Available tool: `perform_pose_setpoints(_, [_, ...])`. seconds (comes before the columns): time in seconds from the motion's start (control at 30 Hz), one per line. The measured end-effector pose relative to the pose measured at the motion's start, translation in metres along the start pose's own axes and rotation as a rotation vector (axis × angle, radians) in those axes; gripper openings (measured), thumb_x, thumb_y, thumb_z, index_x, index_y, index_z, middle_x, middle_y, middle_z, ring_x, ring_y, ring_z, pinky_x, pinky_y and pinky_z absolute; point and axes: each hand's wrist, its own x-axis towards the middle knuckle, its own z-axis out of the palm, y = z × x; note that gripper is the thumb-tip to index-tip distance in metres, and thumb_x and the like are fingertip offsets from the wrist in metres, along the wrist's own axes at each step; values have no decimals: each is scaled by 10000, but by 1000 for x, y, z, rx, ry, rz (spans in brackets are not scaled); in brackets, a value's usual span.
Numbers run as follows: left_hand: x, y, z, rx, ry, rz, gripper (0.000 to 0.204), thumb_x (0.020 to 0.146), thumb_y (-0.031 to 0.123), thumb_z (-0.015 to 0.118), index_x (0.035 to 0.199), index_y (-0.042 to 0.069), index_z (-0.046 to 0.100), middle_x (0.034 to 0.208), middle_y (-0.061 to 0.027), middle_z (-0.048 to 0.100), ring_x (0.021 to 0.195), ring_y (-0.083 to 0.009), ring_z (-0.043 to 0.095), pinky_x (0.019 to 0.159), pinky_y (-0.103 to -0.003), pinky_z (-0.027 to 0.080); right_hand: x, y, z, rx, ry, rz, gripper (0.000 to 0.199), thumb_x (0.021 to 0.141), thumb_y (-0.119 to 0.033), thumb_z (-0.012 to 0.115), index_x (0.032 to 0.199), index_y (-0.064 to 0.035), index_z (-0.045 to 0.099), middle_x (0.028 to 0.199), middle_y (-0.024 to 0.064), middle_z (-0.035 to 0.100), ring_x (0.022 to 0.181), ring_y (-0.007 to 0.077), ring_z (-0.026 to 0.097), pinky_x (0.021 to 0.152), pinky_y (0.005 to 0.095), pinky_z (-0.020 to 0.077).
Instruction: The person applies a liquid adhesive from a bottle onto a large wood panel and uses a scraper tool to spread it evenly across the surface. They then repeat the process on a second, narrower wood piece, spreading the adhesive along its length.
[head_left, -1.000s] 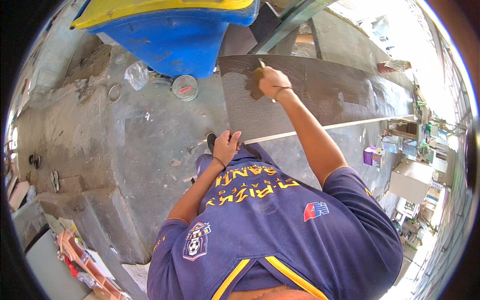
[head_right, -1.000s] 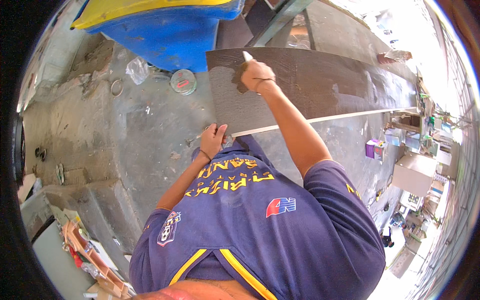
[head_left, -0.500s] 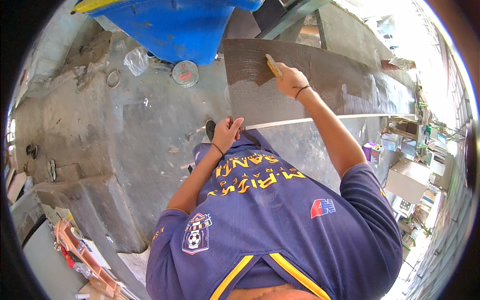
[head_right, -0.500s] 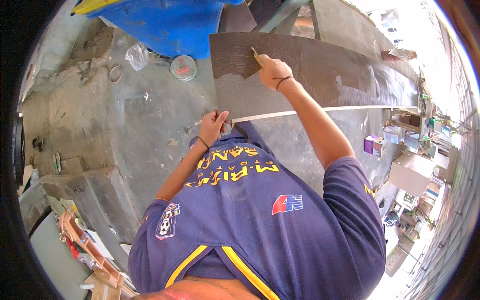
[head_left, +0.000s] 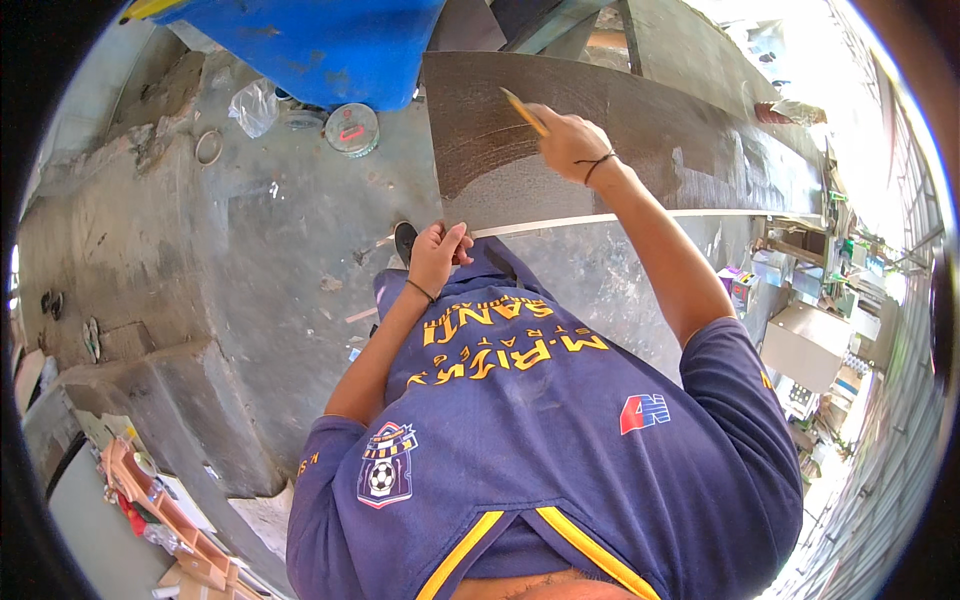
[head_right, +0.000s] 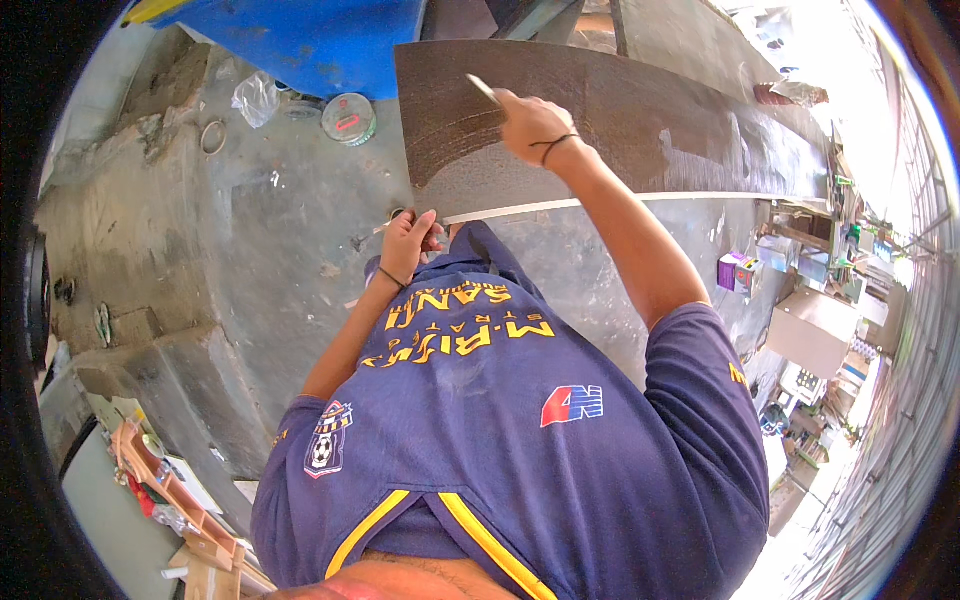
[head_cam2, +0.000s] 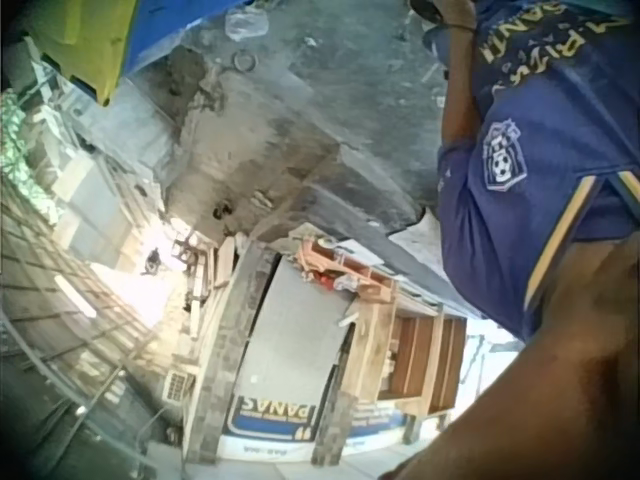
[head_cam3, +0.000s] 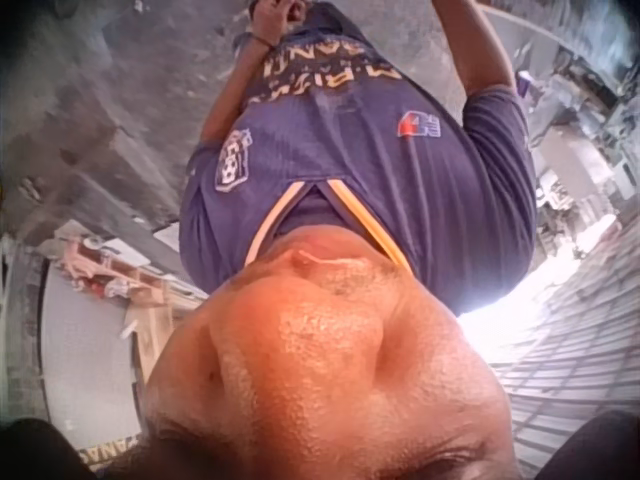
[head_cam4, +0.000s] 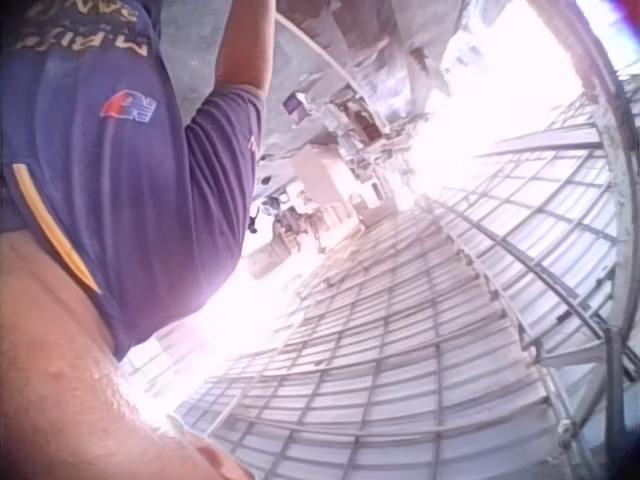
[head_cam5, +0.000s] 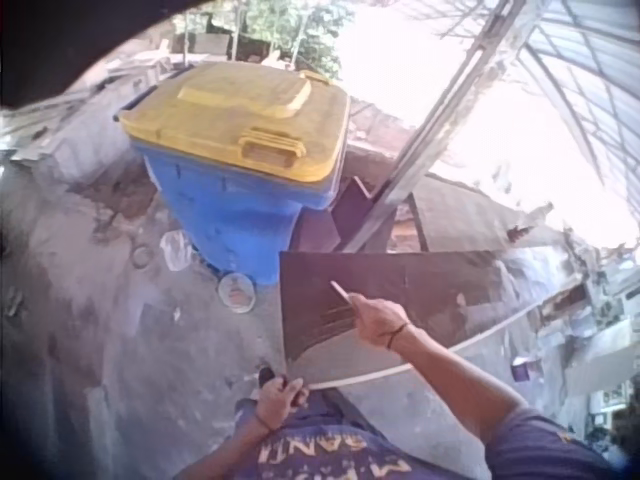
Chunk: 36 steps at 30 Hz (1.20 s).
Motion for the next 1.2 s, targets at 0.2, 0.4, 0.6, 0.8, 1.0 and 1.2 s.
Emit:
perform_pose_setpoints(0.2, [-7, -8, 1, -20, 90, -63, 323, 899, 357, 492, 875, 41, 552, 715, -21, 575, 557, -77, 528, 524, -233, 490, -16, -31, 49, -71, -152, -191, 200, 773, -127, 481, 951, -43, 517, 718, 205, 624, 669, 355, 628, 584, 444, 488])
perform_pose_setpoints(0.4, [-24, -37, -40, -263, 390, 1, 417, 922, 426, 408, 996, 55, 582, 732, -5, 596, 582, -76, 524, 550, -231, 467, -25, -50, 49, -42, -264, -393, 278, 754, -117, 470, 1028, -71, 497, 722, 201, 617, 679, 379, 608, 617, 471, 469])
perform_pose_setpoints(0.6, [-28, -33, -25, -212, 628, 158, 471, 937, 443, 345, 1026, 36, 564, 777, -24, 582, 675, -113, 513, 639, -260, 434, -30, -50, 53, -44, -276, -553, 306, 742, -111, 493, 1042, -55, 511, 742, 205, 624, 696, 355, 623, 601, 440, 480])
perform_pose_setpoints(0.8, [-33, -13, -25, -144, 729, 263, 544, 926, 504, 309, 1043, 42, 572, 824, -27, 598, 742, -112, 527, 677, -260, 427, -41, -62, 58, -112, -321, -699, 304, 742, -120, 518, 1040, -63, 534, 779, 161, 647, 718, 308, 645, 609, 400, 504])
perform_pose_setpoints(1.0, [-42, 49, -33, 47, 678, 259, 625, 912, 553, 256, 1121, 46, 557, 976, -29, 615, 857, -126, 520, 800, -290, 377, -90, -71, 39, 43, -462, -805, 336, 757, -135, 505, 1086, -89, 558, 809, 169, 649, 750, 320, 643, 655, 402, 505])
perform_pose_setpoints(1.2, [-27, 63, 1, 461, 561, 227, 694, 884, 601, 285, 1211, 32, 510, 1136, -51, 583, 991, -155, 517, 871, -328, 352, -50, 26, -55, 491, -227, -521, 380, 792, -156, 475, 1169, -140, 520, 883, 223, 623, 814, 329, 617, 715, 407, 487])
